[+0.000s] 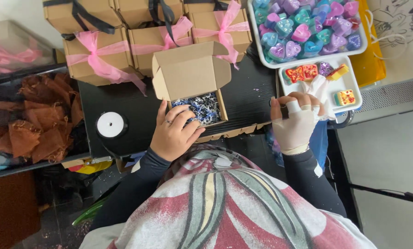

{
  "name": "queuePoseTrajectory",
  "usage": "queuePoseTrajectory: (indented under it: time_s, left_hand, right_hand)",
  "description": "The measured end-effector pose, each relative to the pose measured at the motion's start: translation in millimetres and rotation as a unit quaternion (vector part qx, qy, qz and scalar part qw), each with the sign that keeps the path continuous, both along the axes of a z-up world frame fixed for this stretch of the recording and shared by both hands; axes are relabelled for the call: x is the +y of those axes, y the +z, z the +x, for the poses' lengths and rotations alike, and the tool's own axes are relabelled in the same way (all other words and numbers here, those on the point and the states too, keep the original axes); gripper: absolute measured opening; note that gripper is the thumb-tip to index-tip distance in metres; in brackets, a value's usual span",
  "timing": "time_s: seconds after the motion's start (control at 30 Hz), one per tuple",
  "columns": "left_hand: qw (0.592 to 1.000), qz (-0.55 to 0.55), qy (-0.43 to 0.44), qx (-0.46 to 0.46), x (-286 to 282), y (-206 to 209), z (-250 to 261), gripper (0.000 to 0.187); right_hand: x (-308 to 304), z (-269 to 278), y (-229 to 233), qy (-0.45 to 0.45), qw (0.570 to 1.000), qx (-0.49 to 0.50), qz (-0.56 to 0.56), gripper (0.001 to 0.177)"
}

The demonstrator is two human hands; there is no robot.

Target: Packaging decorative star and square items into a small cardboard box with filler.

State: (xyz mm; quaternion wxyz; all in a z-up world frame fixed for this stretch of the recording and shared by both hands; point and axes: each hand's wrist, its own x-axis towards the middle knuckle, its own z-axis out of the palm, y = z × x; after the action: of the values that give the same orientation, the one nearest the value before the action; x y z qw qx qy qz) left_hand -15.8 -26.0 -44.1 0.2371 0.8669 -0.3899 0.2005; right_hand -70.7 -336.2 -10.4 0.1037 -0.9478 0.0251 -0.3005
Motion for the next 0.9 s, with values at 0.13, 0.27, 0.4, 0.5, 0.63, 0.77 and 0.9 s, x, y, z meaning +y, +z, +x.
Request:
queuePoseTrajectory:
  time_s: [0.13,0.27,0.4,0.5,0.63,0.77,0.9]
  left_hand:
    - [1.000,-0.016,-0.003,0.011,1.2,3.4,1.9,0.022]
    - [0.997,-0.069,0.013,0.010,4.5,8.0,-0.8,0.043]
    - [0.995,-0.065,0.076,0.010,8.8,13.4,-4.6,0.041]
    - [0.994,-0.059,0.094,0.001,8.2,7.4,-4.2,0.040]
    - [0.995,-0.047,0.085,-0.008,4.9,7.2,-4.9,0.044]
    - [0.996,-0.061,0.067,-0.007,7.4,-1.3,-7.2,0.048]
    - [0.994,-0.084,0.068,-0.004,8.7,-3.8,-11.0,0.048]
  right_hand:
    - [-39.2,-15.0,-15.3,-0.100,0.994,0.018,-0.028,0.021]
    - [-63.2,-17.1,-5.1,-0.190,0.979,0.065,-0.019,0.042]
    - [-90.5,-15.2,-25.3,-0.200,0.960,0.160,-0.112,0.035]
    - [-94.4,-12.1,-30.5,-0.192,0.959,0.163,-0.130,0.025]
    - [-91.3,-11.7,-26.6,-0.182,0.973,0.129,-0.061,0.023]
    - [-87.1,-13.3,-18.4,-0.125,0.991,0.042,0.035,0.028]
    - [-81.8,-13.7,-17.8,-0.049,0.952,-0.048,0.298,0.028]
